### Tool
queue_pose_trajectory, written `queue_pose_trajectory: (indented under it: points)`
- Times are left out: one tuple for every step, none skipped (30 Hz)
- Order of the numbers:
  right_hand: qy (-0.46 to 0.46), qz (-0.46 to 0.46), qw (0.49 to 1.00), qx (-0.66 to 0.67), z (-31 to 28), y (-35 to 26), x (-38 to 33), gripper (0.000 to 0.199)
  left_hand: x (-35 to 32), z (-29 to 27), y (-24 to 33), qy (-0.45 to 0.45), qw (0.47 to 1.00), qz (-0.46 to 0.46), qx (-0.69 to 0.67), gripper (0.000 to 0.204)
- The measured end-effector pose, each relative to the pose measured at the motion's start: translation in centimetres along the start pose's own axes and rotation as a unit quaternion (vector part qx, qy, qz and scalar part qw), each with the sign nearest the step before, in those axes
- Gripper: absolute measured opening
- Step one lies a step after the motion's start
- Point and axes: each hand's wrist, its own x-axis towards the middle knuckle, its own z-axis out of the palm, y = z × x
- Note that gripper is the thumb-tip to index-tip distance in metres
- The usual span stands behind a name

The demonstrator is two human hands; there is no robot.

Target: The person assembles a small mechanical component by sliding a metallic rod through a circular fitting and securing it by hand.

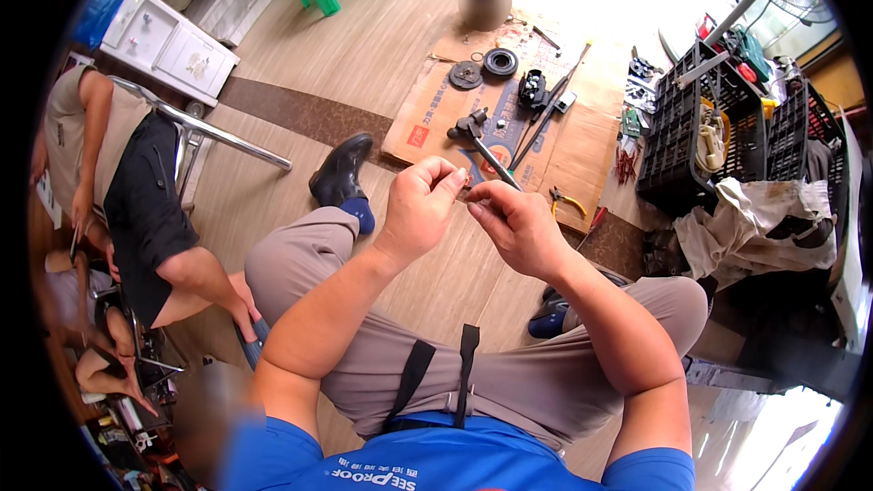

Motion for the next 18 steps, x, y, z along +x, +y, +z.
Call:
queue_pose_trajectory:
  points:
    - [-0.001,0.000,1.000,0.000,-0.1,-0.2,0.0,0.013,-0.1,-0.1,0.1,0.000,1.000,0.000,0.000,0.017]
    - [-0.001,-0.006,1.000,-0.009,-0.2,-0.3,0.0,0.013,-0.2,-0.1,0.3,-0.012,1.000,-0.009,0.025,0.015]
    - [-0.002,-0.013,1.000,-0.017,-0.3,-0.4,0.0,0.014,-0.3,-0.1,0.4,-0.024,0.998,-0.018,0.050,0.014]
    - [-0.002,-0.013,1.000,-0.017,-0.4,-0.5,0.0,0.014,-0.3,-0.1,0.4,-0.024,0.998,-0.018,0.050,0.014]
    - [0.010,-0.029,0.999,-0.026,-0.6,-0.5,0.0,0.013,-0.4,0.0,0.4,-0.037,0.996,-0.010,0.075,0.014]
    - [0.023,-0.046,0.998,-0.034,-0.7,-0.5,0.1,0.013,-0.4,0.0,0.4,-0.050,0.994,-0.001,0.100,0.014]
    - [0.023,-0.045,0.998,-0.034,-0.9,-0.3,0.2,0.013,-0.5,0.1,0.6,-0.050,0.994,-0.001,0.100,0.014]
    - [0.039,-0.042,0.998,-0.028,-1.1,0.0,0.4,0.013,-0.6,0.2,0.9,-0.066,0.989,0.012,0.130,0.014]
    - [0.056,-0.038,0.997,-0.021,-1.2,0.2,0.5,0.013,-0.7,0.3,1.0,-0.083,0.983,0.026,0.160,0.014]
    - [0.057,-0.037,0.997,-0.022,-1.4,0.3,0.6,0.013,-0.7,0.4,1.0,-0.084,0.983,0.026,0.159,0.014]
    - [0.065,-0.034,0.997,-0.017,-1.6,0.2,0.7,0.013,-0.8,0.4,1.0,-0.100,0.984,0.035,0.146,0.013]
    - [0.074,-0.031,0.997,-0.012,-1.8,0.2,0.9,0.013,-0.8,0.4,1.0,-0.115,0.983,0.044,0.133,0.013]
    - [0.075,-0.028,0.997,-0.018,-1.9,0.4,1.0,0.014,-0.9,0.4,1.0,-0.116,0.983,0.044,0.134,0.013]
    - [0.076,-0.027,0.997,-0.018,-1.9,0.5,1.1,0.014,-0.9,0.4,1.1,-0.121,0.982,0.052,0.132,0.013]
    - [0.073,-0.009,0.997,-0.023,-1.9,0.6,1.2,0.015,-1.0,0.4,1.2,-0.126,0.981,0.059,0.131,0.013]
    - [0.069,0.009,0.997,-0.028,-1.9,0.8,1.2,0.015,-0.9,0.4,1.2,-0.127,0.981,0.060,0.132,0.013]
    - [0.070,0.009,0.997,-0.028,-1.8,1.1,1.2,0.015,-0.9,0.3,1.1,-0.129,0.986,0.035,0.102,0.013]
    - [0.073,0.015,0.997,-0.010,-1.5,1.6,1.3,0.016,-0.9,0.3,1.0,-0.131,0.989,0.010,0.072,0.013]
